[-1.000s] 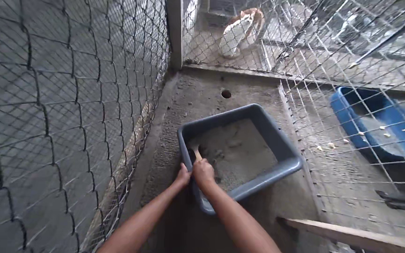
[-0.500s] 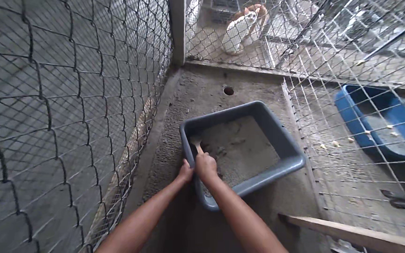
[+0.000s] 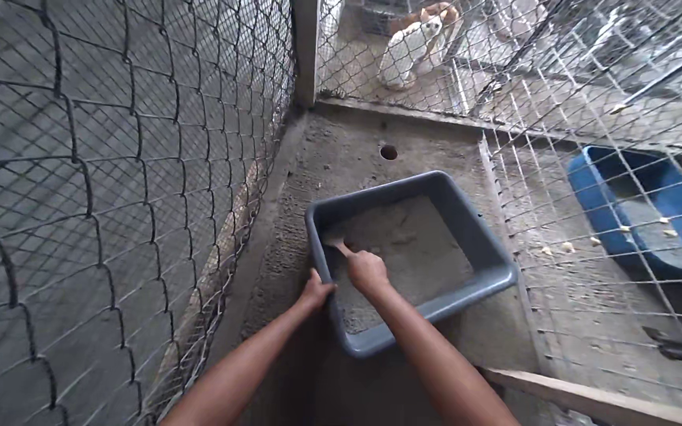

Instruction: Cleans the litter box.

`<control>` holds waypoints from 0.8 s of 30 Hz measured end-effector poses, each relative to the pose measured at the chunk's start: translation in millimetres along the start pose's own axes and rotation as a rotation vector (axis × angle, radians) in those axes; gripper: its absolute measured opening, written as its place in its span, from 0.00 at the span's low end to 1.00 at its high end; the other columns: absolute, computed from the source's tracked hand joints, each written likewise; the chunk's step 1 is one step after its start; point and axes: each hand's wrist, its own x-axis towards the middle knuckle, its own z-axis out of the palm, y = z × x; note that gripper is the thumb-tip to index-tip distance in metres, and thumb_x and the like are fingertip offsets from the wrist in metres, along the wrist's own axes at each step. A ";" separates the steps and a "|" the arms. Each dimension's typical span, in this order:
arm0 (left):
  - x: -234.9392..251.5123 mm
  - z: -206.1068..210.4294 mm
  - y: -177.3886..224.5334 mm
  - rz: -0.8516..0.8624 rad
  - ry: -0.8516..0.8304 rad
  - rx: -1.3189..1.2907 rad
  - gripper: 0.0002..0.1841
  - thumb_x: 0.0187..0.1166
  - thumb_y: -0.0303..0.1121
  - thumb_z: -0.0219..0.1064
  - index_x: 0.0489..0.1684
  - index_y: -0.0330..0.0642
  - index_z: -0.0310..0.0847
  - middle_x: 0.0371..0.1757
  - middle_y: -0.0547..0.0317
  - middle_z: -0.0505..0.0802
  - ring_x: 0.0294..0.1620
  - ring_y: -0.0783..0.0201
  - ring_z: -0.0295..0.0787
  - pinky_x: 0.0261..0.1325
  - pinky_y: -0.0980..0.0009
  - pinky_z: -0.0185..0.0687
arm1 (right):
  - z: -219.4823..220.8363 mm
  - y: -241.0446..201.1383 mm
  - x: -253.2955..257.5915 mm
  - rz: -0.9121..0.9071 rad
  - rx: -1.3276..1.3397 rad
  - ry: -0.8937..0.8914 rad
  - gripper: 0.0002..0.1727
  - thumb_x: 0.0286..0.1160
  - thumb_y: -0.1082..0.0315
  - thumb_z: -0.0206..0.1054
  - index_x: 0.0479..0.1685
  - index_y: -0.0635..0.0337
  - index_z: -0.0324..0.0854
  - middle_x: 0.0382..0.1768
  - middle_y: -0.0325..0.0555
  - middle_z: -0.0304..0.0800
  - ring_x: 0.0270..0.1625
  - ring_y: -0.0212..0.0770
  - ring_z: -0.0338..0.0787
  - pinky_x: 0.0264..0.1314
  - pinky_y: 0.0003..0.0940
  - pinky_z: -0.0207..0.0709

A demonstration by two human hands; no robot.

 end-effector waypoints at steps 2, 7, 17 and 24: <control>-0.7 1.0 4.1 -0.007 0.007 0.002 0.48 0.80 0.30 0.72 0.92 0.30 0.34 0.73 0.24 0.79 0.71 0.39 0.83 0.73 0.46 0.79 | -22.7 6.0 -17.2 0.020 0.008 0.014 0.18 0.87 0.71 0.53 0.68 0.66 0.82 0.69 0.62 0.86 0.74 0.62 0.84 0.71 0.62 0.77; -1.2 2.9 4.8 -0.035 0.014 0.022 0.48 0.81 0.31 0.71 0.93 0.32 0.33 0.74 0.24 0.78 0.72 0.38 0.82 0.73 0.46 0.78 | -17.8 -5.9 8.5 0.016 0.096 0.032 0.18 0.86 0.71 0.55 0.67 0.65 0.83 0.72 0.61 0.84 0.76 0.61 0.83 0.72 0.62 0.77; -0.9 5.6 3.9 -0.021 0.025 0.056 0.48 0.80 0.31 0.72 0.92 0.30 0.35 0.74 0.25 0.78 0.75 0.40 0.81 0.76 0.48 0.76 | 29.7 0.3 -21.1 0.016 -0.059 -0.065 0.21 0.87 0.77 0.50 0.75 0.73 0.73 0.74 0.71 0.76 0.72 0.67 0.84 0.65 0.60 0.82; -0.7 5.6 5.5 -0.027 0.035 0.057 0.49 0.79 0.31 0.73 0.93 0.32 0.34 0.75 0.25 0.78 0.74 0.38 0.81 0.73 0.45 0.78 | 45.0 50.9 22.5 0.194 0.114 0.092 0.27 0.89 0.73 0.52 0.85 0.72 0.63 0.78 0.73 0.71 0.69 0.70 0.85 0.68 0.60 0.80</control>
